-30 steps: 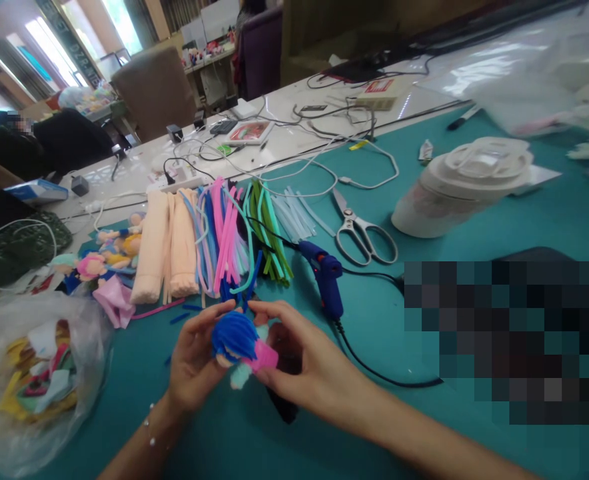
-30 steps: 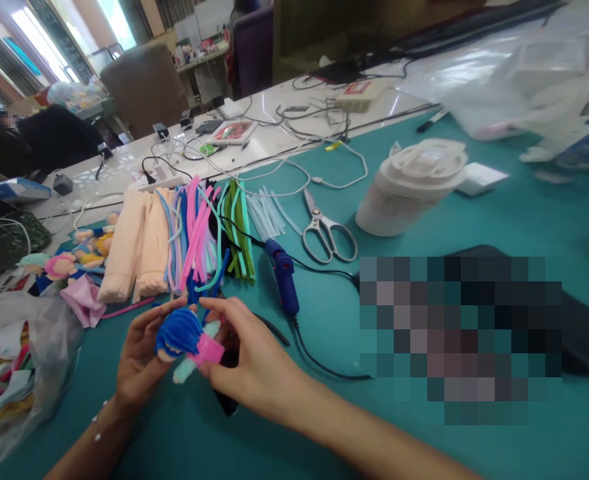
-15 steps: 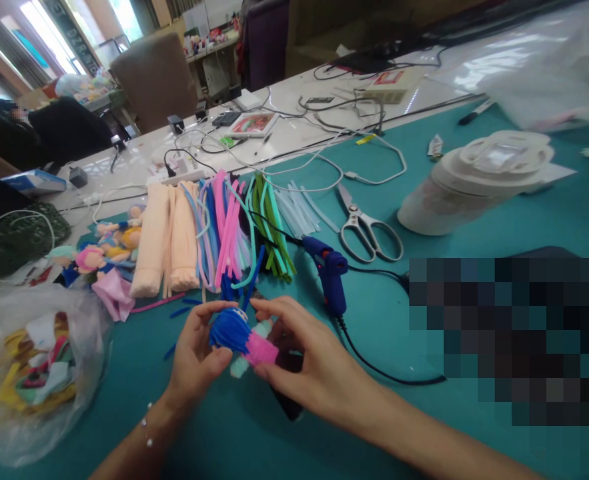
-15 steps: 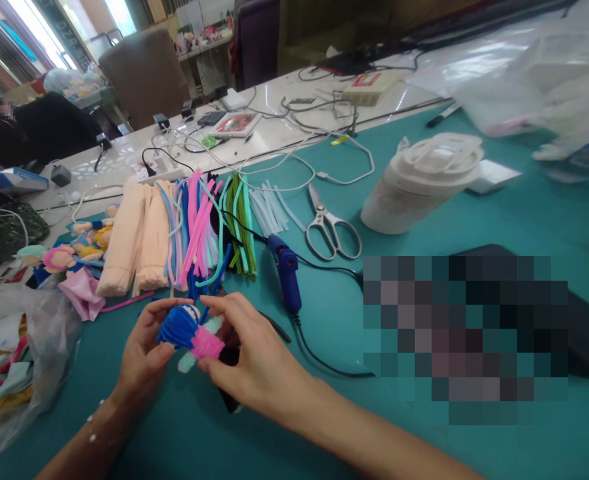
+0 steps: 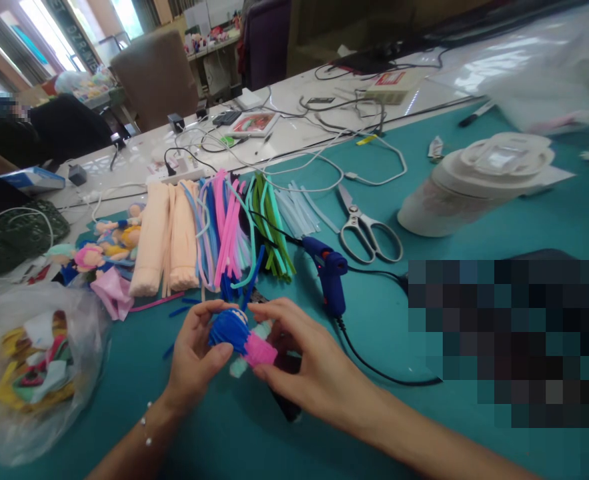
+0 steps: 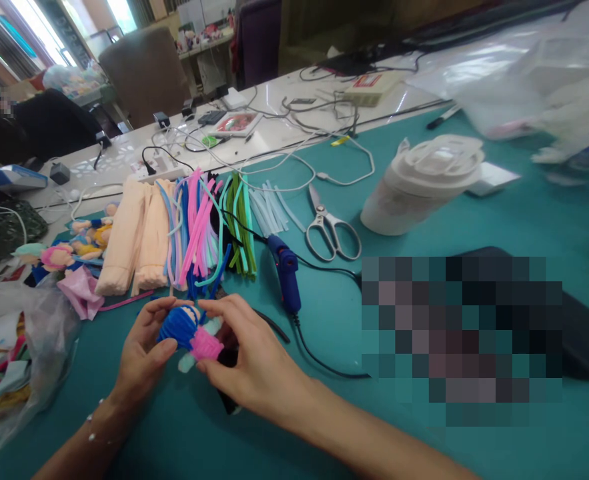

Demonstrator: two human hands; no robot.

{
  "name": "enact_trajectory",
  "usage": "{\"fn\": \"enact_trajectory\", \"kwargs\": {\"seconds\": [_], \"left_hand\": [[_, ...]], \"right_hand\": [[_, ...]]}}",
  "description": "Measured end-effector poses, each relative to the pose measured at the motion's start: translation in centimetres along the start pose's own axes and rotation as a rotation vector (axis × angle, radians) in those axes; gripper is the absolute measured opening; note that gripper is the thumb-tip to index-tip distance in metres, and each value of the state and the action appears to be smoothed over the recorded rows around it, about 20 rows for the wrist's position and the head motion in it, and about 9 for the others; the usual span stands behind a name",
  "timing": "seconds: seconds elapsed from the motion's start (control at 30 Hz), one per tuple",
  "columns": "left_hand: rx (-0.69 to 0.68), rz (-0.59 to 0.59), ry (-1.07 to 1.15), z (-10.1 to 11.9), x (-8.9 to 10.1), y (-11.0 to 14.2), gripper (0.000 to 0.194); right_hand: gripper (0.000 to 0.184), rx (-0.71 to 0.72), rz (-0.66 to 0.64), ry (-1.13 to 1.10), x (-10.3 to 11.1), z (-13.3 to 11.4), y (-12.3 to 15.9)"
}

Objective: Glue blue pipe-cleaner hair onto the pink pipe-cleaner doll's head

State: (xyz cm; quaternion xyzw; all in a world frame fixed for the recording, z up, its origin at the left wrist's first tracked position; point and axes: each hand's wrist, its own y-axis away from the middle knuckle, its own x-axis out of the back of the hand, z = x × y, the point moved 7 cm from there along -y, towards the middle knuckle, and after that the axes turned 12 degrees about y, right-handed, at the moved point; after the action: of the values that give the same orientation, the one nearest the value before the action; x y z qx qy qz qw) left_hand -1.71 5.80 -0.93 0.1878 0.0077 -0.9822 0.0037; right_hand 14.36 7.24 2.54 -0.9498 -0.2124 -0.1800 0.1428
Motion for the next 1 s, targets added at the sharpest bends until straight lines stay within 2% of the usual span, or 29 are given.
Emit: {"fn": "enact_trajectory", "kwargs": {"seconds": [0.17, 0.27, 0.4, 0.5, 0.6, 0.73, 0.87, 1.0], "left_hand": [[-0.041, -0.004, 0.106, -0.2, -0.7, 0.1, 0.07], [-0.021, -0.041, 0.159, -0.9, -1.0, 0.0, 0.071], [0.003, -0.153, 0.2, -1.5, -1.8, 0.1, 0.074], [0.015, -0.157, 0.199, -1.7, -1.9, 0.2, 0.082], [0.035, -0.124, 0.199, -2.1, -1.7, 0.4, 0.091], [0.045, -0.096, 0.232, -2.3, -1.5, 0.6, 0.093], [0.049, -0.101, 0.274, -2.2, -1.9, 0.6, 0.089], [0.038, -0.08, 0.263, -2.0, -2.0, 0.5, 0.077]], "right_hand": [[0.05, -0.07, 0.026, -0.11, 0.5, 0.4, -0.1], [0.048, -0.151, 0.008, -0.257, 0.4, 0.9, -0.2], [0.051, -0.264, -0.068, -0.533, -0.5, 1.6, -0.4], [0.055, -0.332, -0.103, -0.67, -1.0, 2.0, -0.6], [0.058, -0.358, -0.099, -0.716, -1.2, 2.6, -0.7], [0.055, -0.313, -0.102, -0.755, -1.7, 3.5, -0.6], [0.055, -0.306, -0.11, -0.769, -2.5, 4.3, -0.5], [0.057, -0.334, -0.127, -0.736, -2.8, 4.2, -0.4]]}}
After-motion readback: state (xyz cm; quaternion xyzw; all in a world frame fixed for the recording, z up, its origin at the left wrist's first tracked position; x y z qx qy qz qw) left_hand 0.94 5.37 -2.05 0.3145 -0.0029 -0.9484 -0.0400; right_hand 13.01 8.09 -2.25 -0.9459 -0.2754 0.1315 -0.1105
